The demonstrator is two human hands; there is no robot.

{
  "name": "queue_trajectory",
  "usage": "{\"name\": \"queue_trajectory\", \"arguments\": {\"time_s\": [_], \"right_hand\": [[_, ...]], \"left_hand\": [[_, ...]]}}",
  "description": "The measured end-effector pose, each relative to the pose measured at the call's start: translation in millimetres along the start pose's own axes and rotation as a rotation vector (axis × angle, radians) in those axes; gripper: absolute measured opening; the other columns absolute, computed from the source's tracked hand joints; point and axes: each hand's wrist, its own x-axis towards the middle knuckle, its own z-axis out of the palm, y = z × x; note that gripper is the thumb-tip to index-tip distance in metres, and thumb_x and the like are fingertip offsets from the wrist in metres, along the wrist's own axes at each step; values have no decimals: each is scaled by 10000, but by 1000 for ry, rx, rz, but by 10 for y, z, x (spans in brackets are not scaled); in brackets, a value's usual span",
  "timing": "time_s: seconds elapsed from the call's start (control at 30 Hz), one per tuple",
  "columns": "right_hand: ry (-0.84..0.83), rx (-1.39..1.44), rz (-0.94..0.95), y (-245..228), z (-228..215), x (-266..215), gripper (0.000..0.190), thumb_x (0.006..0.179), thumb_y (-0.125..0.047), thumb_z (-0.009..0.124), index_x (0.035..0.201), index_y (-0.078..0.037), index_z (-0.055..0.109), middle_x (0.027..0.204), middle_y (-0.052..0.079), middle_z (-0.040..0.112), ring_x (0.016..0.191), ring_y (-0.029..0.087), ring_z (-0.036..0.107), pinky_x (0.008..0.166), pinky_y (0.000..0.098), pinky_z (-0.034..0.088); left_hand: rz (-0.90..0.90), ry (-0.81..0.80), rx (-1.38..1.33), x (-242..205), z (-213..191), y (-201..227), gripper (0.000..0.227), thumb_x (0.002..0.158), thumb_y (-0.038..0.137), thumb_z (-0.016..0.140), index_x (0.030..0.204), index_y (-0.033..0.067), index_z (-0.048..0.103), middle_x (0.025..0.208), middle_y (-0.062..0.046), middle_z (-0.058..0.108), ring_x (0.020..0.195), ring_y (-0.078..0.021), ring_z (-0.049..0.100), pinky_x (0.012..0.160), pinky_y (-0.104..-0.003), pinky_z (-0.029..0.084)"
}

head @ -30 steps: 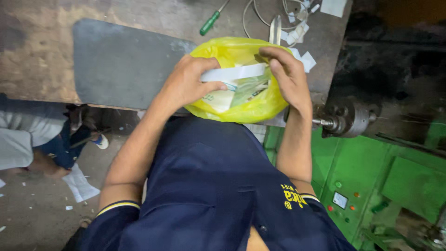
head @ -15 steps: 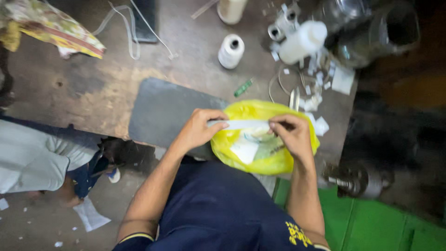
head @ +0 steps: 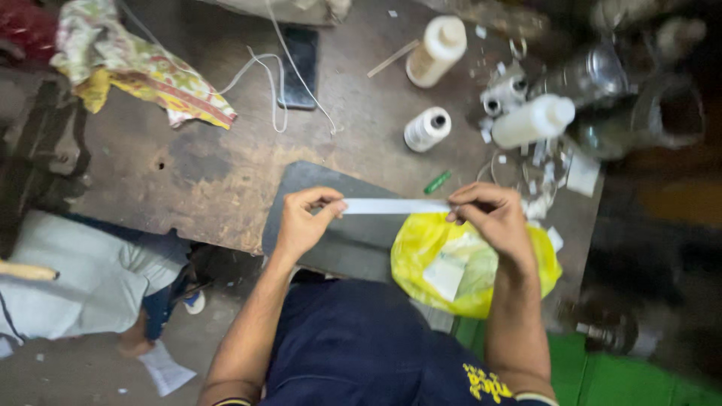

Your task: The person sits on the floor and repeatedly picks small white plastic strips from a yellow bag, peels or separates them by hand, and places them back into the bag. The person occasionally reaches for other items on the table but continues the sorting process.

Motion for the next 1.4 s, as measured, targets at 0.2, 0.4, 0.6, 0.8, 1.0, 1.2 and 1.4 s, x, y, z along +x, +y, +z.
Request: {"name": "queue_trajectory", "arguments": {"time_s": [0.2,0.4,0.6,0.8,1.0,1.2,1.4], "right_hand": [[385,80,1,-214,-256,-778,147,898,160,669,1019,84,707,990,174,718,818,204,736,717,296,581],[684,260,24,-26,-159,-1443,153,952,112,699,1104,92,706,974,159,723,789,197,734,715,289,581],[827,514,-13,261,154,-1579,132,950,65,697,1081,63,684,901,176,744,731,202,732,630,289,597],[698,556,162,515,368,-1741,124,938,37,676,1051,40,626,843,122,704,715,215,759,604,306,622],[398,515,219,586,203,-1900,87,974,11,672,1038,52,630,864,115,708,735,183,739,630,292,606],[361,423,167,655,-87,-1890,90,969,18,687,1052,43,665,860,114,705,733,160,718,623,258,569],[680,26,-168,555,-513,-1824,62,1009,56,669,1067,40,656,1007,98,681,901,149,665,808,277,543]], "left_hand": [[-98,-116,-153,-13,63,-106,81,902,-23,745,979,-41,728,857,-47,729,717,-105,689,654,-248,558],[-52,-287,-360,154,542,-4,196,1026,13,688,1209,-54,671,1001,-72,687,925,-130,670,868,-273,561],[-89,-534,-635,71,1214,267,570,963,92,707,1467,-10,460,1338,-114,582,1144,-144,617,1029,-300,534],[-149,-276,-583,-219,1934,361,257,1077,24,662,1297,-109,647,1062,-136,703,901,-142,639,833,-306,534],[-98,-278,-528,-353,2108,512,234,1060,87,581,1261,-23,629,1015,-55,726,837,-82,668,755,-242,541],[-12,-183,-481,-601,2084,499,223,1019,15,718,1222,-51,653,1070,-29,654,950,-77,597,861,-244,493],[81,-278,124,-740,1718,344,165,981,72,766,1134,31,717,1056,-65,749,966,-177,690,886,-299,532]]}}
